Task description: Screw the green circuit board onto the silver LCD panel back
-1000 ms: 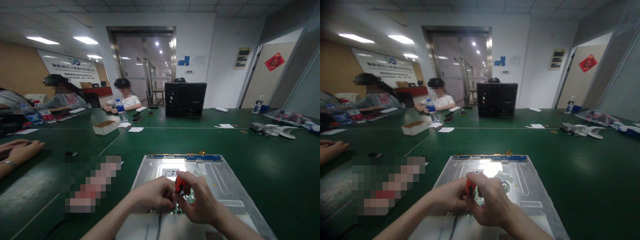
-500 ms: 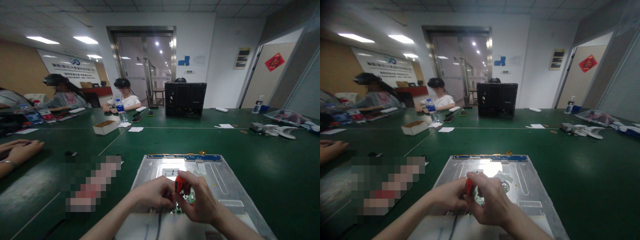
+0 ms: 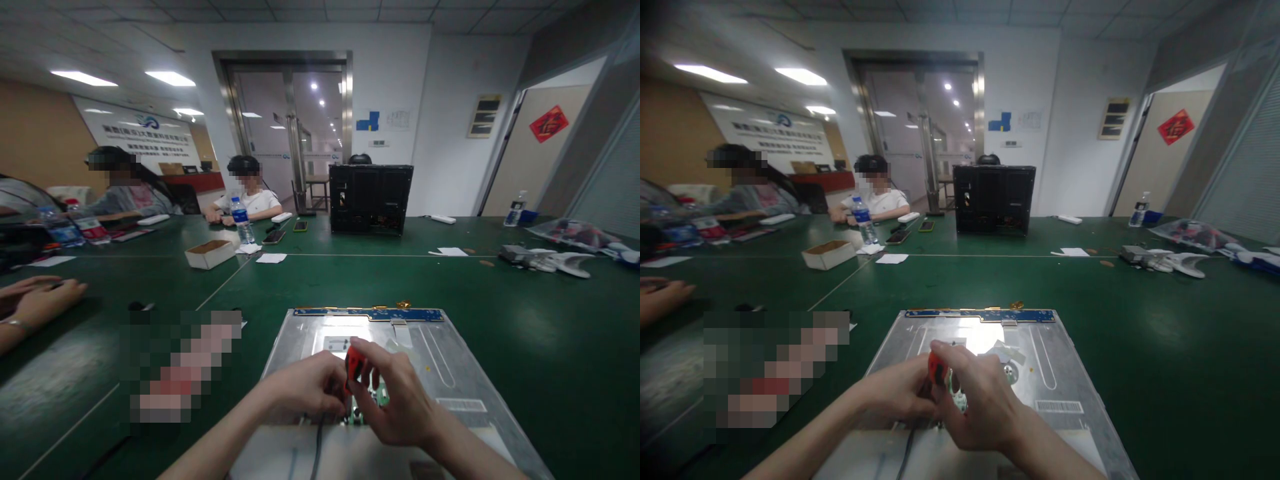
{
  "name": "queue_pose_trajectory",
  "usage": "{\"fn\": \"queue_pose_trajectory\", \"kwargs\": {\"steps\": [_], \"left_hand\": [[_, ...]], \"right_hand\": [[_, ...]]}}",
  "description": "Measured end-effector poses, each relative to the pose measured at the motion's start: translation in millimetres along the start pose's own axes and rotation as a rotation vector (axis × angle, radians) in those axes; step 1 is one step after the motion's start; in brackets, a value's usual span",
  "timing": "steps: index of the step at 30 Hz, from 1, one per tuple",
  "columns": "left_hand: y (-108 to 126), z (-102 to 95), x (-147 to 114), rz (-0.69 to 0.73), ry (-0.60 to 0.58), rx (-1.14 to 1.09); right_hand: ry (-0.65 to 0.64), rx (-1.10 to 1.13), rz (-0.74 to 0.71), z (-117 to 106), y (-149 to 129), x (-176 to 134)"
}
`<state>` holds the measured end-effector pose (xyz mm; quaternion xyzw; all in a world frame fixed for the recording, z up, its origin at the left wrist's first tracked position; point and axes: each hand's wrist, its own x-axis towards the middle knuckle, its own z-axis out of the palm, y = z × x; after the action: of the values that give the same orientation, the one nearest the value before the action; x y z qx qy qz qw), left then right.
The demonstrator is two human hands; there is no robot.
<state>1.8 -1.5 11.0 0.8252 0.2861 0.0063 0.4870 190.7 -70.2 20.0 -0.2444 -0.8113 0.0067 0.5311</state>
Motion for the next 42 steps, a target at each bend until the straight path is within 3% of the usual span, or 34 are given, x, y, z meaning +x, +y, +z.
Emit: {"fn": "queue_pose_trajectory", "kwargs": {"steps": [12,42], "left_hand": [[5.3,0.1,-4.0,-0.005,0.040,0.007],[-0.4,-0.4,-0.4,0.054,0.001,-0.017]], "right_hand": [[0.010,-0.033,0.018,1.8,3.8,-1.8],[-0.015,0.003,0.023,-0.4,-0.4,-0.6]]}}
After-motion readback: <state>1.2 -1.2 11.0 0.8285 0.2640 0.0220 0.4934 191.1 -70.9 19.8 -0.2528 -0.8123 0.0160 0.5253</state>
